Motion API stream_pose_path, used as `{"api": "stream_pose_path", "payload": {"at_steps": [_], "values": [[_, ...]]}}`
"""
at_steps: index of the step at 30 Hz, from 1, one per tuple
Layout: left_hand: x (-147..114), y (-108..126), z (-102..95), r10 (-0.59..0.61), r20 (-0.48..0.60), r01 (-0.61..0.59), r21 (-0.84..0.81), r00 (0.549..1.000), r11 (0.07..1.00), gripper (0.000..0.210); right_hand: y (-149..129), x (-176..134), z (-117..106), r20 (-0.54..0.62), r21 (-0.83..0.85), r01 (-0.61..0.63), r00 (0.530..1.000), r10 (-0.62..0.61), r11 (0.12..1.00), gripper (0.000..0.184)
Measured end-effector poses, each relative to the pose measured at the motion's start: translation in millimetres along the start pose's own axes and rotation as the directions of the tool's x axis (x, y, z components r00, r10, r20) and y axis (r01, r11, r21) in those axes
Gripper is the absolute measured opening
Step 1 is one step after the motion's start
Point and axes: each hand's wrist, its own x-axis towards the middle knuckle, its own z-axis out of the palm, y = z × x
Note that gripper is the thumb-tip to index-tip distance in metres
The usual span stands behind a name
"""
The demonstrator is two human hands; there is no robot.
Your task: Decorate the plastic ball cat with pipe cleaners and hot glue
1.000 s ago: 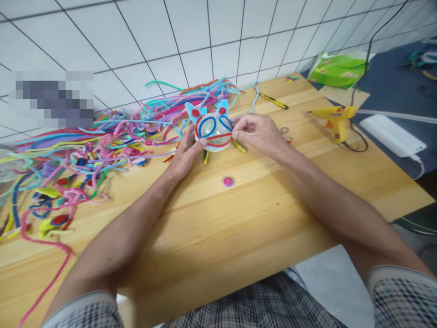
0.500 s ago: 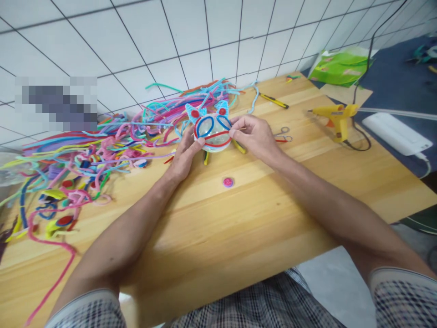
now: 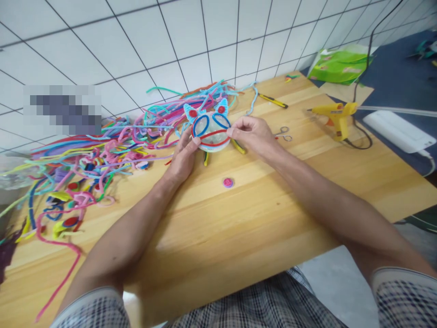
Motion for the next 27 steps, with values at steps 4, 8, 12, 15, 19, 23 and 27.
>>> {"api": "stream_pose_path", "payload": {"at_steps": [4,8,12,15,19,23,27], "values": [[1,-1,-2.4,0.0,0.017,0.001,-0.04,1.0,0.999,0.062,-2,0,-2,0.037,0.029,-0.008,0.999,0.007,1.0,0.02],[2,-1,-2.8,-0.037,-0.001,0.036,-0.118,0.999,0.992,0.055,-1,2,-4,0.032,0.046,-0.006,0.999,0.005,0.999,0.016],[1,4,0.2,-0.104,-0.039,0.094,-0.218,0.994,0.971,0.059,2,4,-4,0.032,0.071,0.018,0.999,-0.021,0.997,0.022],[1,8,1.7,-0.117,-0.02,0.108,-0.246,0.993,0.963,0.063,4,4,-4,0.034,0.09,0.03,0.999,-0.033,0.995,0.029],[0,10,1.3,-0.122,-0.01,0.117,-0.221,0.992,0.968,0.057,6,4,-4,0.037,0.087,0.042,0.998,-0.045,0.995,0.037],[0,7,-0.2,-0.098,-0.001,0.097,-0.164,0.995,0.982,0.062,8,5,-4,0.024,0.063,0.055,0.998,-0.057,0.996,0.042],[0,0,-1.5,-0.061,-0.008,0.06,-0.092,0.998,0.994,0.064,13,5,-5,0.011,0.052,0.06,0.998,-0.061,0.997,0.047]]}}
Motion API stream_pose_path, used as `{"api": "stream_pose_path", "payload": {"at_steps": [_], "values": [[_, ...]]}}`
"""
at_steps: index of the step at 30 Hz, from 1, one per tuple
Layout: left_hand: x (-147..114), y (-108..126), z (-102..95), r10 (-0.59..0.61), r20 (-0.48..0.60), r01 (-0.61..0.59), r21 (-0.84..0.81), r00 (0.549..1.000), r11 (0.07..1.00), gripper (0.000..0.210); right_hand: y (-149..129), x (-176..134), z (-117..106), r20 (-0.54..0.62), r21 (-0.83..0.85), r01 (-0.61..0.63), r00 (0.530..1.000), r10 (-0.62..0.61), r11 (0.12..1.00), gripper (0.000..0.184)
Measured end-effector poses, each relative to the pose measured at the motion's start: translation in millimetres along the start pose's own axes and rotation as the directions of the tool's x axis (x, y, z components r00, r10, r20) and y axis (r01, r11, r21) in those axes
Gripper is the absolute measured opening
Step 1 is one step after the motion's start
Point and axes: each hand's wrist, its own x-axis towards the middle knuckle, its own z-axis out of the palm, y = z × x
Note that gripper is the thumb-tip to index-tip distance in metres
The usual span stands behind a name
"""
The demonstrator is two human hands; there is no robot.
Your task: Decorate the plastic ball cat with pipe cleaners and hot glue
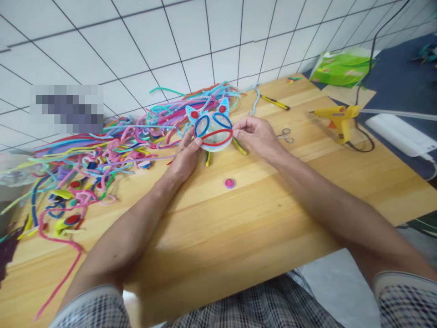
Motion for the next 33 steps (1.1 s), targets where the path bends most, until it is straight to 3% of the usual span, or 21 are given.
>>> {"api": "stream_pose_path", "payload": {"at_steps": [4,11,27,33], "values": [[0,-6,-1.7,0.084,0.065,-0.093,0.139,0.994,0.986,0.066,10,0,-5,-0.014,-0.03,-0.007,1.0,0.006,1.0,0.041],[0,-1,-6.5,0.09,0.217,-0.17,0.388,0.972,0.906,0.077,23,-3,-11,0.002,-0.022,-0.09,0.996,0.09,0.996,0.018],[-6,-5,1.5,0.069,0.217,-0.169,0.488,0.974,0.856,0.083,28,-4,-20,0.03,0.036,-0.135,0.99,0.134,0.99,0.047],[-4,-10,-0.4,0.095,0.206,-0.19,0.51,0.974,0.839,0.082,25,-4,-24,0.046,0.04,-0.168,0.985,0.167,0.985,0.042]]}}
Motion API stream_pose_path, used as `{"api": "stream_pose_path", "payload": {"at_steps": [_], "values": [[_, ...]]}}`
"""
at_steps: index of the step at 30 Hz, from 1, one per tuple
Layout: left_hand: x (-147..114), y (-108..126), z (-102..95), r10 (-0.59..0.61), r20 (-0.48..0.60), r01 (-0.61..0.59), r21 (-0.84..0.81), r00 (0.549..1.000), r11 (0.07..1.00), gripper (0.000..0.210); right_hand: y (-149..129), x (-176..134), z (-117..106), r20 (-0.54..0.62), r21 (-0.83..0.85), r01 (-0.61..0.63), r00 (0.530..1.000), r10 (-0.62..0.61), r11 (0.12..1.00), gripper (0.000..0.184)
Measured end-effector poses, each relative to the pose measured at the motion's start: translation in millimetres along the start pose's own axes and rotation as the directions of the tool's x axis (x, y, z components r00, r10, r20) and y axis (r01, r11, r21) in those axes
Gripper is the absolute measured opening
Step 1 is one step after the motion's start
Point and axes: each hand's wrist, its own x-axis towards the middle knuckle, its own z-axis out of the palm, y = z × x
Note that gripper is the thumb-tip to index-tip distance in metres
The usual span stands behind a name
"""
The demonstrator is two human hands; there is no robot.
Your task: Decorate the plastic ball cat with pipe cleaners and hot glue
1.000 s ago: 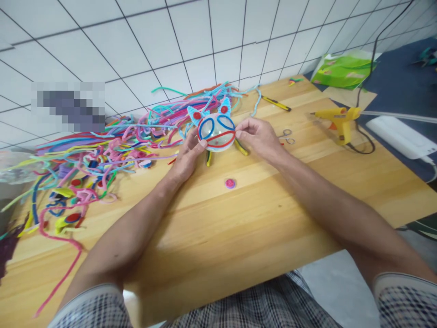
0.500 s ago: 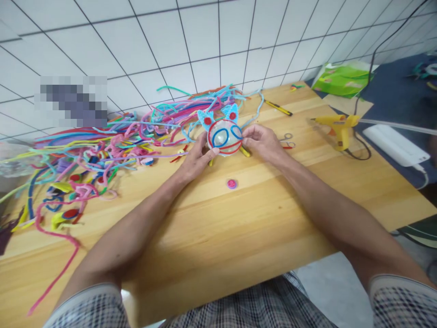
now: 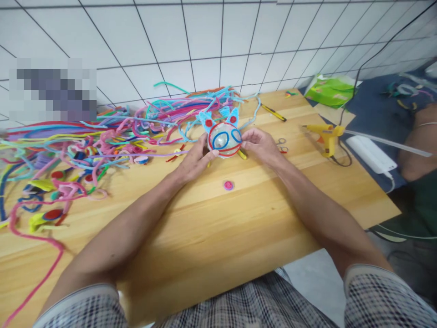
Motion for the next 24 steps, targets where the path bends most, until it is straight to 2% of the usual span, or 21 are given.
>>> {"api": "stream_pose_path", "payload": {"at_steps": [5,19,24], "values": [[0.6,1.6,-1.7,0.016,0.008,-0.016,0.004,1.0,1.0,0.086,-0.3,-1.6,1.6,-0.02,-0.006,-0.007,1.0,0.007,1.0,0.04],[0.3,2.9,1.3,-0.015,0.001,0.015,0.031,1.0,0.999,0.081,-6.5,-4.6,0.6,-0.035,-0.092,-0.012,0.999,0.009,0.996,0.036],[-0.9,-0.5,3.3,0.002,-0.023,-0.001,0.051,1.0,0.999,0.079,-5.9,-5.8,-1.3,-0.026,-0.099,0.004,1.0,-0.007,0.995,0.04]]}}
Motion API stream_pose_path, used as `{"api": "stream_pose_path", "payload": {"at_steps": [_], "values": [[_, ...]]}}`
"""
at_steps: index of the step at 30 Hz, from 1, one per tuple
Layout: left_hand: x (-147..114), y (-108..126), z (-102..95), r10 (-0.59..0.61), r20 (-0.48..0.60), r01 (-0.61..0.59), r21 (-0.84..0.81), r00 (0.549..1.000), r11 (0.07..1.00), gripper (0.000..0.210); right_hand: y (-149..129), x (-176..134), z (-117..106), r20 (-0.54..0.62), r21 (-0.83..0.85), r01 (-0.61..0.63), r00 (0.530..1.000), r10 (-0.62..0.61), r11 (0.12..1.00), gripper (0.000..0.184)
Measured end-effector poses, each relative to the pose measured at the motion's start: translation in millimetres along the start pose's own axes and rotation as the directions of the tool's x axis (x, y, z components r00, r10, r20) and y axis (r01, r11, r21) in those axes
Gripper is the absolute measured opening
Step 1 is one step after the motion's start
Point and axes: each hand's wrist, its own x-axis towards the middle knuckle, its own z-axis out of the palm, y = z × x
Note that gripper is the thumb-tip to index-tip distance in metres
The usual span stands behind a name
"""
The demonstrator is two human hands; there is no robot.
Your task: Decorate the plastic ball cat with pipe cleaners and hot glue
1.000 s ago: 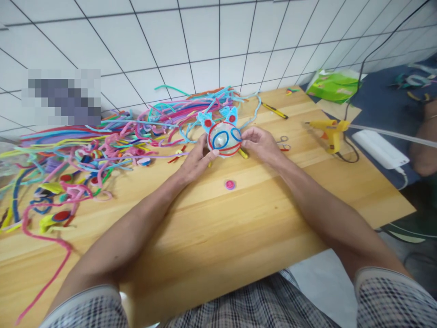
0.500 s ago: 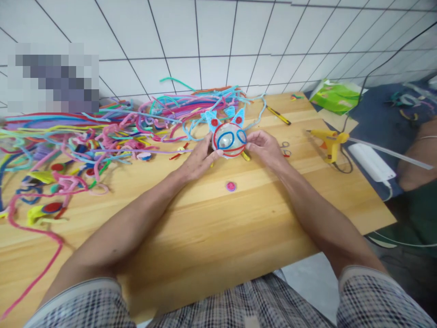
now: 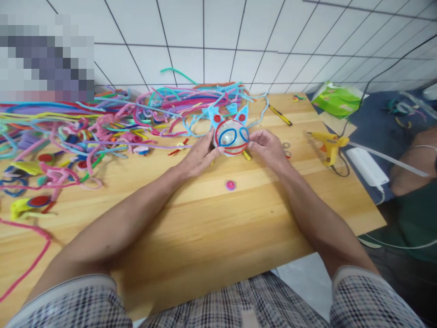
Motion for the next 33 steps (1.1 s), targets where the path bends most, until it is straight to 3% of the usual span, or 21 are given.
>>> {"api": "stream_pose_path", "payload": {"at_steps": [14,33], "values": [[4,8,0.7,-0.005,-0.021,0.004,-0.061,1.0,0.998,0.085,-9,-3,-3,0.004,-0.045,0.0,1.0,0.0,0.999,0.037],[7,-12,-0.3,0.009,-0.03,-0.013,-0.132,1.0,0.991,0.088,-14,5,-3,0.013,-0.089,-0.003,1.0,0.004,0.996,0.034]]}}
